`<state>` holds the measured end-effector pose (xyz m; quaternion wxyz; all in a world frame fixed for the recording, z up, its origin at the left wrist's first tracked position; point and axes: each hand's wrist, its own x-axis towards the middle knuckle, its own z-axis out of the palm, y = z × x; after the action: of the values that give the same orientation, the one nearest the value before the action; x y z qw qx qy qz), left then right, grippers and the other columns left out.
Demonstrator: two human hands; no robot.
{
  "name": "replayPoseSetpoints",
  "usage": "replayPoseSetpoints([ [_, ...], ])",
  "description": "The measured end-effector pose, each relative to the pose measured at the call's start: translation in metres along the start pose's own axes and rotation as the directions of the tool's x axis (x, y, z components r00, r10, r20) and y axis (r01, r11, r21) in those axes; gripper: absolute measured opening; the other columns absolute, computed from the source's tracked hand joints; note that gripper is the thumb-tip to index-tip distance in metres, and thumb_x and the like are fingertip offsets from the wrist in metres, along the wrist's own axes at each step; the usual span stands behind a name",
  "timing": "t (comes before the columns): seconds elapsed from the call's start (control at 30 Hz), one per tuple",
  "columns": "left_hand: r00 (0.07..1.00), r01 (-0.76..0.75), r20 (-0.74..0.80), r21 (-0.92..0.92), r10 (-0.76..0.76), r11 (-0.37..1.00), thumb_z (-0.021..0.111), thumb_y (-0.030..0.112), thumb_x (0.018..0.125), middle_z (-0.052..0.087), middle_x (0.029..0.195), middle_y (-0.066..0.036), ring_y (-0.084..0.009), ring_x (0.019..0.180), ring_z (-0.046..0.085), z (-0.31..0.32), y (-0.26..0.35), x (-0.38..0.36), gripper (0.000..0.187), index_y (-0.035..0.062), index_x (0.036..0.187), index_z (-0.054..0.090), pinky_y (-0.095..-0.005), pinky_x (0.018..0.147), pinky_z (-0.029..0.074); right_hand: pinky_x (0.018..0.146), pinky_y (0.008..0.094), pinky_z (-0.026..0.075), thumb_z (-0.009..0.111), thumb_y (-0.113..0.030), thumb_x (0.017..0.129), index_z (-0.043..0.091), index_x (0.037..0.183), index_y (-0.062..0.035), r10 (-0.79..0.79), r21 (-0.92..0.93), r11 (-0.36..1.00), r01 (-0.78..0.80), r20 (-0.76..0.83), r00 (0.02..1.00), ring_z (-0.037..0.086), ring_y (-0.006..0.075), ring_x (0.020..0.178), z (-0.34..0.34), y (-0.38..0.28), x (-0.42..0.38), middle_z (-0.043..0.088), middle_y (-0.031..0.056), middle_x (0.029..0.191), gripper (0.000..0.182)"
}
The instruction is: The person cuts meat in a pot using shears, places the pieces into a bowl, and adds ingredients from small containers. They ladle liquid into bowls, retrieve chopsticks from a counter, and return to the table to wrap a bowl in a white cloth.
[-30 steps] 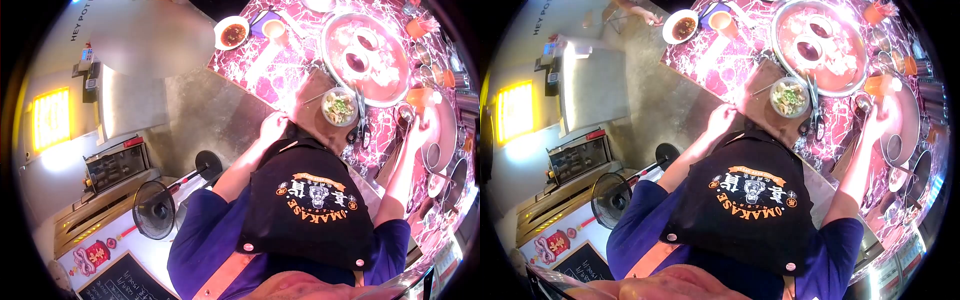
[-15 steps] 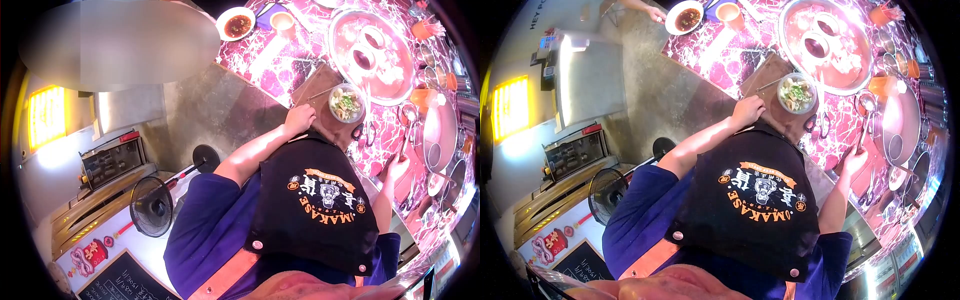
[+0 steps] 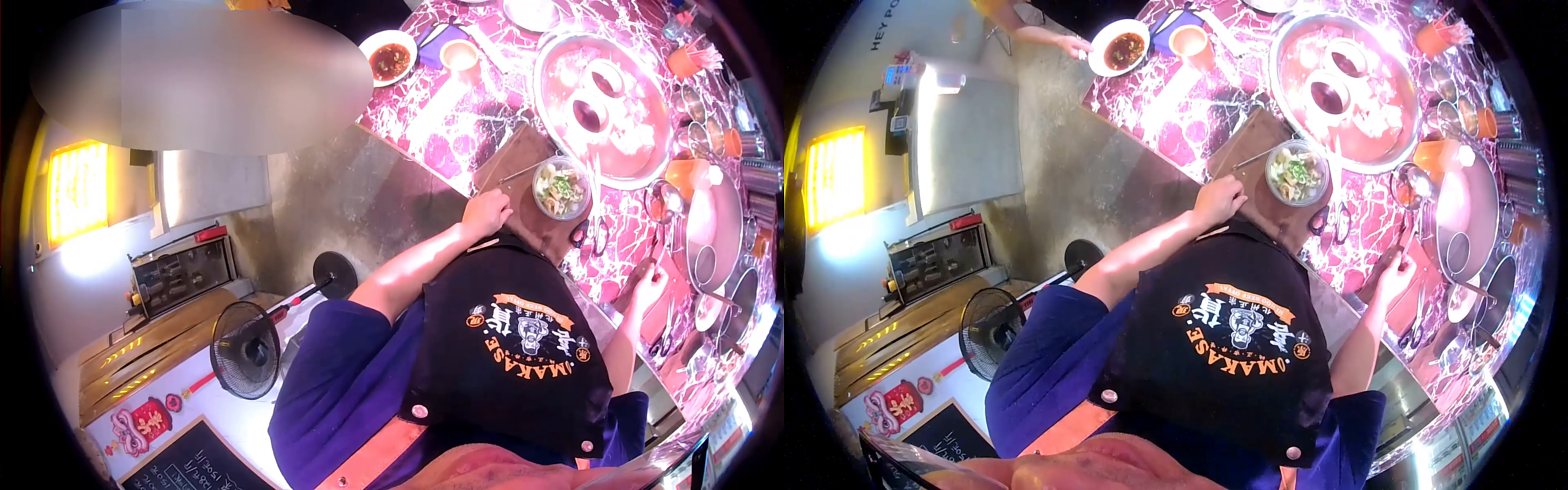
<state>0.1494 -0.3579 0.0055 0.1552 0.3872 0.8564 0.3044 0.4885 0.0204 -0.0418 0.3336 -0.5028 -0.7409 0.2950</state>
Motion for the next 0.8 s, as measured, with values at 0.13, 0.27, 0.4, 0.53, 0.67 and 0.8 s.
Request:
replayPoseSetpoints([
  [0.13,1.000,-0.012,0.010,0.007,0.012,1.000,0.069,0.026,0.080,0.056,0.081,-0.011,-0.0324,0.078,0.059,-0.001,0.002,-0.004,0.022,0.0075,0.076,0.057,-0.0435,0.066,0.047,0.064,0.0190,0.045,0.060,-0.010,0.095,0.057,0.108,-0.0047,0.192,0.436,0.862,-0.258,0.191,0.963,0.055,0.0067,0.072,0.013,-0.050,-0.003,0.061,0.0022,0.085,0.015],
  [0.27,0.998,0.020,0.057,0.062,-0.024,0.998,0.065,0.031,0.082,0.058,0.087,-0.012,-0.0328,0.084,0.060,0.002,0.004,0.002,0.023,0.0085,0.085,0.059,-0.0446,0.071,0.049,0.063,0.0226,0.048,0.056,-0.005,0.094,0.044,0.130,-0.0045,0.189,0.441,0.814,-0.379,0.415,0.890,0.056,0.0105,0.067,0.023,-0.205,-0.003,0.062,0.0070,0.088,0.038],
  [0.4,0.989,0.092,0.121,-0.031,-0.087,0.995,0.069,0.025,0.081,0.060,0.085,-0.012,-0.0329,0.084,0.061,-0.006,0.012,0.006,0.019,0.0091,0.086,0.060,-0.0439,0.071,0.048,0.079,0.0320,0.053,0.058,-0.014,0.094,0.058,0.113,0.0045,-0.014,0.702,0.525,-0.481,0.573,0.820,0.065,0.0227,0.090,0.027,-0.230,0.036,0.065,0.0159,0.102,0.026],
  [0.53,0.992,0.091,0.105,-0.264,-0.066,0.960,0.067,0.017,0.085,0.062,0.085,-0.014,-0.0277,0.075,0.063,-0.017,0.001,-0.005,0.018,0.0022,0.093,0.063,-0.0357,0.068,0.049,0.087,0.0375,0.051,0.056,-0.023,0.095,0.060,0.114,0.0007,-0.263,0.857,0.389,-0.338,0.455,0.851,0.064,0.0251,0.098,0.040,-0.260,0.067,0.065,0.0147,0.106,0.030],
  [0.67,0.899,0.398,0.011,-0.433,-0.437,0.808,0.065,0.014,0.090,0.062,0.075,-0.005,-0.0115,0.066,0.056,-0.021,-0.020,-0.038,0.014,0.0008,0.092,0.063,-0.0263,0.062,0.046,0.078,0.0247,0.051,0.053,-0.009,0.096,0.061,0.102,-0.0024,-0.100,0.554,0.796,-0.244,0.518,0.849,0.064,0.0133,0.089,0.062,-0.257,0.076,0.068,0.0072,0.095,0.012],
  [0.8,0.393,0.476,0.127,-0.875,-0.911,0.084,0.053,0.040,0.097,0.063,0.098,-0.010,-0.0170,0.081,0.062,-0.001,-0.097,-0.060,0.044,0.0049,0.124,0.052,-0.0288,0.069,0.051,0.081,0.0256,0.050,0.052,-0.002,0.095,0.061,0.109,0.0001,-0.394,0.547,0.823,0.151,0.360,0.846,0.064,0.0158,0.088,0.098,-0.265,0.088,0.067,0.0080,0.095,0.018],
])
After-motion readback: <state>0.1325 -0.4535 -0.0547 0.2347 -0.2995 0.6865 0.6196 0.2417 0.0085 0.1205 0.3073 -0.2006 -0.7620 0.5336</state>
